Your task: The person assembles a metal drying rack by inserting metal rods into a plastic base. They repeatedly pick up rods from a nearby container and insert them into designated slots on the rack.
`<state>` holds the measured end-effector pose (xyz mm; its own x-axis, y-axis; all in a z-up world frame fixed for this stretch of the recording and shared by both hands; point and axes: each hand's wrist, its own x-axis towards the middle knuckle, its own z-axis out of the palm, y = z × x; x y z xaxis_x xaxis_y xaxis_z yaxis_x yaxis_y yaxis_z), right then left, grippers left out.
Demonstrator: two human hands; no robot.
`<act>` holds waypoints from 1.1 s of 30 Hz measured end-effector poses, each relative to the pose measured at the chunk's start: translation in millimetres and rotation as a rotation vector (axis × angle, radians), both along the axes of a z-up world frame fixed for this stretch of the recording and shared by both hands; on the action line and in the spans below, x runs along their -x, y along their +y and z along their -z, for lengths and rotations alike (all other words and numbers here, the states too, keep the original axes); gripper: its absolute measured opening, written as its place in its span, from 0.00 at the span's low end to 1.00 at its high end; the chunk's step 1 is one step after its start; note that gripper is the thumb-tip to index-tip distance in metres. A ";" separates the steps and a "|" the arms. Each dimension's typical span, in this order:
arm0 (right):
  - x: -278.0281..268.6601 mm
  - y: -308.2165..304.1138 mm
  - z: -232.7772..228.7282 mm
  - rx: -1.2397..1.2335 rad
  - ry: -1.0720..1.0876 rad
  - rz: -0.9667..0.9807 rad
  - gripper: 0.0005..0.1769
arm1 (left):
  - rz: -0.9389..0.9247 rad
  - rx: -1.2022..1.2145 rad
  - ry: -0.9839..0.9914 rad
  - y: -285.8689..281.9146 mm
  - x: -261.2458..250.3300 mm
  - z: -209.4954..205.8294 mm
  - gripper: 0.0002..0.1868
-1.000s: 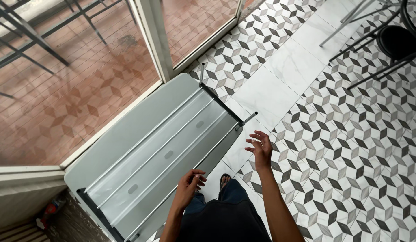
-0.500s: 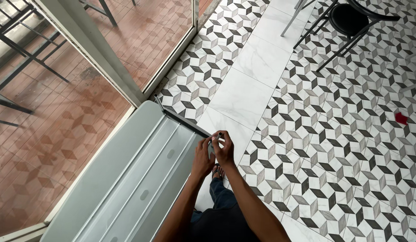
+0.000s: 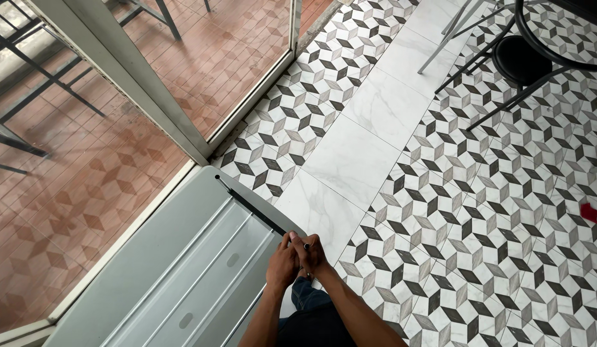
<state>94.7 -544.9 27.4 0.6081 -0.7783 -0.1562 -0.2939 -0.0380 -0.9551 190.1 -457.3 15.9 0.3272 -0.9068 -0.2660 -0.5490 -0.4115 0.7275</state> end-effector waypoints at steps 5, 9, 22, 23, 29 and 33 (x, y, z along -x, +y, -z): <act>-2.8 4.6 -13.1 0.098 -0.038 -0.034 0.36 | -0.051 0.033 -0.021 -1.9 2.2 -6.4 0.15; -22.6 25.5 -62.8 0.191 -0.083 0.209 0.32 | -0.021 -0.086 0.013 -6.2 0.9 -13.1 0.22; -50.3 -53.4 -174.2 -0.475 -0.721 -0.194 0.26 | -0.085 0.113 0.030 -5.5 17.9 -17.9 0.20; -50.4 -50.4 -173.5 -0.623 -0.751 -0.230 0.21 | -0.093 0.141 0.023 -1.3 15.7 -24.1 0.24; -62.6 3.2 -160.3 -1.114 -0.516 -0.207 0.08 | -0.390 0.373 0.416 87.1 3.5 -66.5 0.16; -73.4 64.4 -134.0 -1.222 -0.212 -0.350 0.11 | -0.727 0.388 0.805 167.0 12.5 -72.7 0.18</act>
<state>168.0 -480.5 161.3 0.8500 0.0061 -0.5267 -0.2854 0.8458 -0.4508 177.6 -290.3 88.6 0.6683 -0.6398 -0.3796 0.4075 -0.1120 0.9063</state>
